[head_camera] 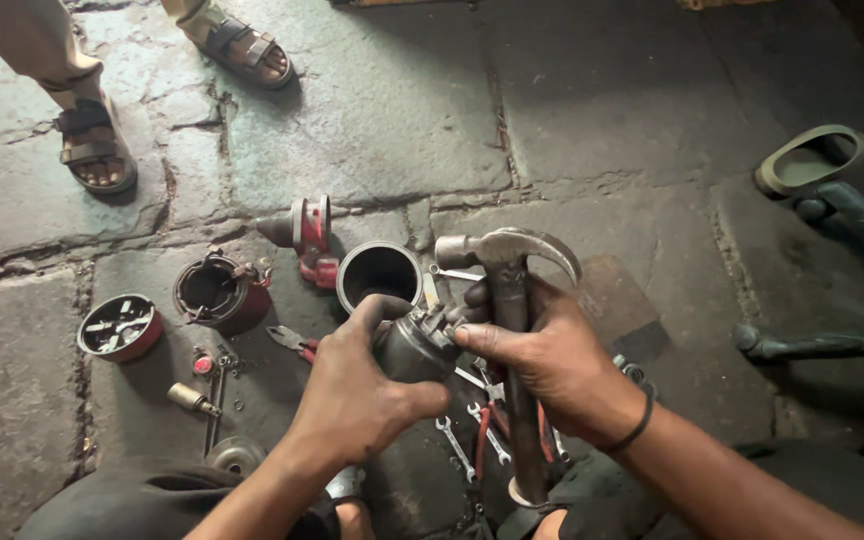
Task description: The person sits on the floor and uses a hammer to repeatedly strike a cylindrical metal component, likely a motor or starter assembly. They rotate the component to hit different sides and occasionally inspect it between strikes. Various tools and parts are scattered on the floor around them.
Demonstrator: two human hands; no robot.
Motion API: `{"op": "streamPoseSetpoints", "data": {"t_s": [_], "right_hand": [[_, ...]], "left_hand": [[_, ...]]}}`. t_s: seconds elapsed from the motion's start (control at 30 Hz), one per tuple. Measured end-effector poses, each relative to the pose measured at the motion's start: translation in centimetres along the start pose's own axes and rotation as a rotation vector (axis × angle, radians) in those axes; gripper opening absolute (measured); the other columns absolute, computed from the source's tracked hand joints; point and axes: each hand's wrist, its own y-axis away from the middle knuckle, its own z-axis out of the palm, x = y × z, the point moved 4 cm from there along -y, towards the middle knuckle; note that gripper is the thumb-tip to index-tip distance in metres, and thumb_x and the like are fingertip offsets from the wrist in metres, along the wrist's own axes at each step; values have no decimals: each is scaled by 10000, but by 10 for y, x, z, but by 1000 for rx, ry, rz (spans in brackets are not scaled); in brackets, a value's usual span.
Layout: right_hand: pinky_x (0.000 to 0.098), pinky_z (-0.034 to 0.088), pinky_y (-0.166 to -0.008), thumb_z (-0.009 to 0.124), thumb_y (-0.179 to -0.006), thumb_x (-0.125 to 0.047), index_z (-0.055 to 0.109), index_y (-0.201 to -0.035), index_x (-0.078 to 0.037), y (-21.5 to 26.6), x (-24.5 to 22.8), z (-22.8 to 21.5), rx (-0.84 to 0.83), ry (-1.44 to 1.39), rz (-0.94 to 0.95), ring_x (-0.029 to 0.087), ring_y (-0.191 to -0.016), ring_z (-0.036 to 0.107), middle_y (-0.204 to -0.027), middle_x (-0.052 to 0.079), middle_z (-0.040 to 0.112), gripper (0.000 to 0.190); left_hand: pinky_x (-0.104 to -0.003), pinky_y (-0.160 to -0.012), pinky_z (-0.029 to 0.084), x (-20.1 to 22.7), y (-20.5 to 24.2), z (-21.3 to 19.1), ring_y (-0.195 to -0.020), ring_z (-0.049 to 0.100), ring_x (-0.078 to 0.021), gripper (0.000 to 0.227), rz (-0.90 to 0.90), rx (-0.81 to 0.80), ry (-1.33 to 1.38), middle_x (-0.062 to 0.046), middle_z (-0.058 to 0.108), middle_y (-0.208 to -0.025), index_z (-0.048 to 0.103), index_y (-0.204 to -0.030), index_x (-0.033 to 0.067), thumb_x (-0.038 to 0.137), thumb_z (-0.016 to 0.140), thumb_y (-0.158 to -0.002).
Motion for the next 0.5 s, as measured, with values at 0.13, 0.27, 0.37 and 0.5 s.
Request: {"op": "streamPoseSetpoints", "data": {"t_s": [0.13, 0.27, 0.37, 0.5], "right_hand": [[288, 530, -642, 829, -787, -120, 685, -1082, -19, -5, 3, -2, -36, 63, 1, 120, -738, 640, -887, 33, 702, 343], [276, 555, -655, 829, -785, -131, 713, -1045, -39, -10, 9, -4, -70, 285, -162, 106, -771, 673, -862, -4, 718, 299], [383, 551, -720, 811, -844, -134, 698, -1133, -27, -8, 7, -14, 35, 544, -73, 230, -830, 652, -972, 113, 688, 327], [374, 543, -703, 795, -849, -136, 683, -1129, -23, -40, 14, 5, -76, 652, -186, 224, -807, 641, -947, 108, 674, 323]], "left_hand": [[-314, -781, 605, -2, 0, 0, -834, 766, -174, 724, -29, -15, 3, -123, 811, -920, 635, -1181, 28, 204, 822, -504], [-335, -887, 567, -7, 3, -4, -995, 759, -218, 833, -43, 11, -111, -169, 773, -1067, 612, -1257, 20, 223, 868, -491], [-368, -929, 563, -24, 5, -12, -1106, 719, -289, 1084, -1, 50, -93, -233, 699, -1215, 486, -1419, -35, 340, 913, -495], [-435, -874, 589, -23, 0, -5, -1012, 749, -365, 1046, 114, 143, -136, -229, 752, -1112, 585, -1380, -8, 469, 853, -489]]}}
